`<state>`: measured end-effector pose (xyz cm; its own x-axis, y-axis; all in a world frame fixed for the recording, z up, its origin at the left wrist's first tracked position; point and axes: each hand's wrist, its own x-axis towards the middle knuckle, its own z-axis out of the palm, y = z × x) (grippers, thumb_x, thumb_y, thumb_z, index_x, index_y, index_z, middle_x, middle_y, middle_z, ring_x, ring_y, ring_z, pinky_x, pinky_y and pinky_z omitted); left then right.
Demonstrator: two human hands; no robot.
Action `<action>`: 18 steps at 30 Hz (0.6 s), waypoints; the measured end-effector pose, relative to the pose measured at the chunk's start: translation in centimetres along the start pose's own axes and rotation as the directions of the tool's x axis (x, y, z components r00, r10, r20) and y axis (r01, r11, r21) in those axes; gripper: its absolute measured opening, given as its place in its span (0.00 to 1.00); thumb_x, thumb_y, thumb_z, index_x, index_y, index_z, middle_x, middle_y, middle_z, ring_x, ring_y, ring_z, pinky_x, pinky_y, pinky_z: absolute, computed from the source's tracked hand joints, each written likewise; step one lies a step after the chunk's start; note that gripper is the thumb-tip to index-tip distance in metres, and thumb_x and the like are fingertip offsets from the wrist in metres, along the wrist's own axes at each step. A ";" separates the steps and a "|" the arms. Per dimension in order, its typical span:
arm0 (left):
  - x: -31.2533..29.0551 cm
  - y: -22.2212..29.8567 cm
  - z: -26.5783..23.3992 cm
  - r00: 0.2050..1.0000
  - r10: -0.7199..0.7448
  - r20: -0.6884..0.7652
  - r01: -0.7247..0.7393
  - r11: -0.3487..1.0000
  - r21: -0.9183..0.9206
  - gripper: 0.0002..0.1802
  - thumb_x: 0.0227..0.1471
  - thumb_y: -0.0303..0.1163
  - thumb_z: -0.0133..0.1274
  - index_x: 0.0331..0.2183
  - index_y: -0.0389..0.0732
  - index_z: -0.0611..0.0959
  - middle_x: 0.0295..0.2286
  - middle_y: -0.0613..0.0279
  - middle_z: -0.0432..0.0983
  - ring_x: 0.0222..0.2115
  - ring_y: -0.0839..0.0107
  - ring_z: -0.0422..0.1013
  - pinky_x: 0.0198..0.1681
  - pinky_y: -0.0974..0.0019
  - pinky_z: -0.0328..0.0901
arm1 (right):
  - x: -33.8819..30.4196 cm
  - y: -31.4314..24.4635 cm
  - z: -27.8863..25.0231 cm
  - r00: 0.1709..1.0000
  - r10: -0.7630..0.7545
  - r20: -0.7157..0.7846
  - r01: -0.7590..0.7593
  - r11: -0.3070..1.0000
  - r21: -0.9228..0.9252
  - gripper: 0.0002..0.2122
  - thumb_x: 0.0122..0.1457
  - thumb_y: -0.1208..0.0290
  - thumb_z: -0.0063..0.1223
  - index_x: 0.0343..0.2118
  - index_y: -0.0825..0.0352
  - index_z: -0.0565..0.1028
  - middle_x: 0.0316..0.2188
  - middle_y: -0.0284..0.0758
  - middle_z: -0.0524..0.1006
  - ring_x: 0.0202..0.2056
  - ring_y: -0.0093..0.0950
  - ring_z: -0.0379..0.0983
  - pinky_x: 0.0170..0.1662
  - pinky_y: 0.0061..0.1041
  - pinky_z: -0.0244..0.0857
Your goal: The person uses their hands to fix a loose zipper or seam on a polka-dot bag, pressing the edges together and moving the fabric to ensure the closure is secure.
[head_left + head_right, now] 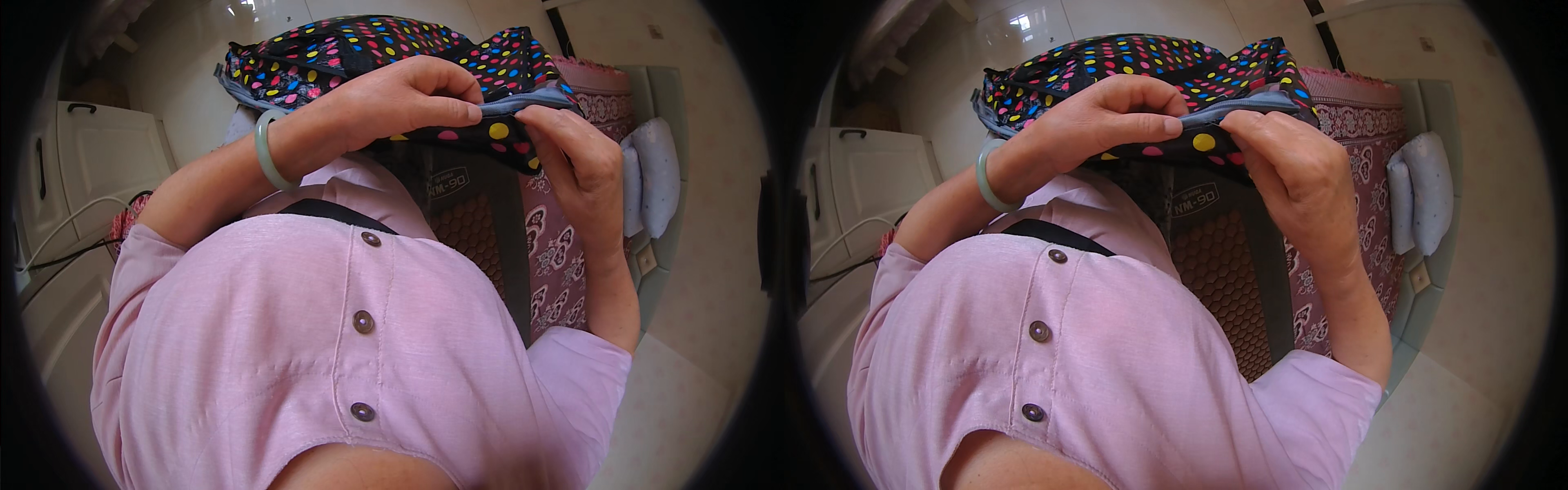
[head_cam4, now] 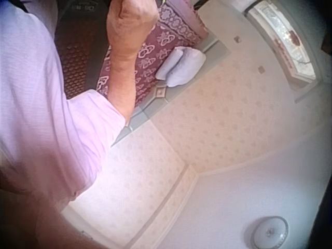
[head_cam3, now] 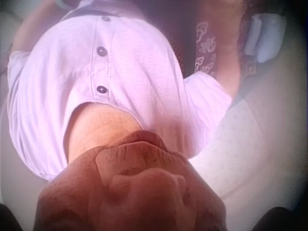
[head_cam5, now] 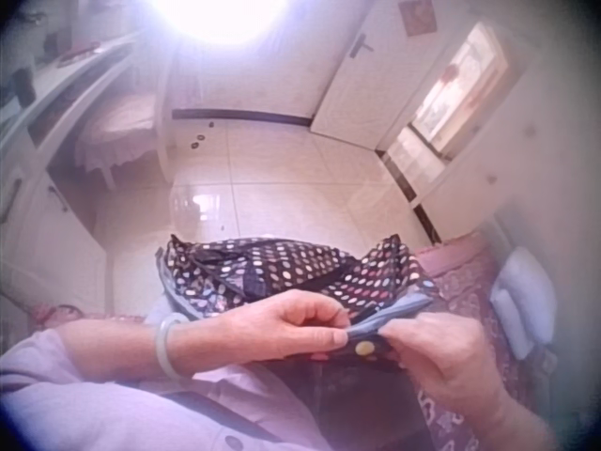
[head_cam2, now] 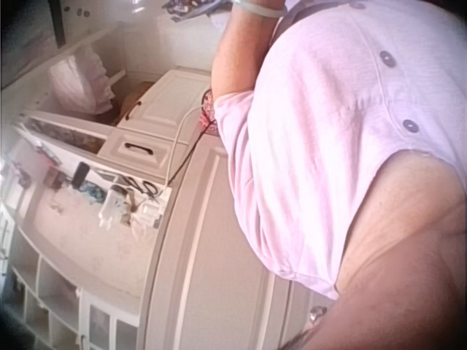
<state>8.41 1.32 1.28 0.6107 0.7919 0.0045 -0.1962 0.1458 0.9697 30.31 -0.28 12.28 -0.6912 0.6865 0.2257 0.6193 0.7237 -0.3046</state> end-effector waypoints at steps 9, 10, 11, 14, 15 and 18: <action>-0.1 0.3 0.0 1.000 0.016 0.011 -0.015 1.000 -0.027 0.13 0.56 0.35 0.57 0.40 0.36 0.80 0.31 0.71 0.73 0.33 0.84 0.67 0.38 0.78 0.63 | 0.4 0.3 -0.5 0.994 -0.075 0.078 0.085 0.987 -0.137 0.13 0.49 0.82 0.54 0.40 0.67 0.76 0.28 0.40 0.76 0.32 0.39 0.75 0.35 0.34 0.68; -0.2 0.4 0.0 1.000 0.019 0.007 -0.019 1.000 -0.023 0.14 0.56 0.35 0.57 0.40 0.36 0.80 0.31 0.71 0.73 0.33 0.84 0.67 0.38 0.78 0.63 | 0.5 0.4 -0.4 0.993 -0.086 0.077 0.097 0.984 -0.151 0.13 0.49 0.82 0.54 0.39 0.67 0.76 0.27 0.39 0.76 0.31 0.39 0.75 0.35 0.34 0.68; -0.2 0.4 0.1 1.000 0.024 0.004 -0.024 1.000 -0.020 0.14 0.56 0.35 0.57 0.40 0.36 0.80 0.31 0.71 0.73 0.33 0.84 0.68 0.38 0.78 0.64 | 0.6 0.4 -0.4 0.992 -0.097 0.077 0.108 0.980 -0.166 0.13 0.49 0.82 0.54 0.39 0.67 0.76 0.27 0.39 0.76 0.31 0.39 0.75 0.35 0.34 0.68; -0.1 0.3 0.1 1.000 0.016 0.006 -0.016 1.000 -0.025 0.14 0.56 0.35 0.57 0.40 0.36 0.80 0.31 0.71 0.73 0.33 0.84 0.68 0.38 0.78 0.64 | 0.7 0.4 -0.5 0.989 -0.095 0.112 0.115 0.976 -0.184 0.13 0.49 0.81 0.55 0.39 0.67 0.76 0.27 0.39 0.76 0.31 0.39 0.75 0.35 0.35 0.68; -0.1 0.2 0.1 1.000 0.015 0.011 -0.014 1.000 -0.027 0.14 0.56 0.35 0.57 0.40 0.36 0.80 0.31 0.71 0.73 0.33 0.84 0.68 0.38 0.79 0.63 | 0.7 0.3 -0.5 0.989 -0.089 0.121 0.112 0.975 -0.193 0.13 0.49 0.81 0.55 0.39 0.66 0.76 0.27 0.39 0.76 0.31 0.38 0.75 0.35 0.35 0.68; -0.1 0.1 0.2 1.000 0.000 0.014 0.001 1.000 -0.026 0.14 0.56 0.35 0.57 0.40 0.36 0.80 0.31 0.72 0.73 0.33 0.85 0.67 0.38 0.79 0.64 | 0.8 0.2 -0.6 0.985 -0.090 0.150 0.123 0.965 -0.231 0.12 0.48 0.81 0.55 0.38 0.66 0.76 0.26 0.37 0.76 0.30 0.38 0.74 0.34 0.35 0.68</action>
<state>8.45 1.18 1.45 0.6215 0.7834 0.0078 -0.2156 0.1615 0.9630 30.12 0.49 12.92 -0.7918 0.6006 0.1111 0.5988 0.7991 -0.0526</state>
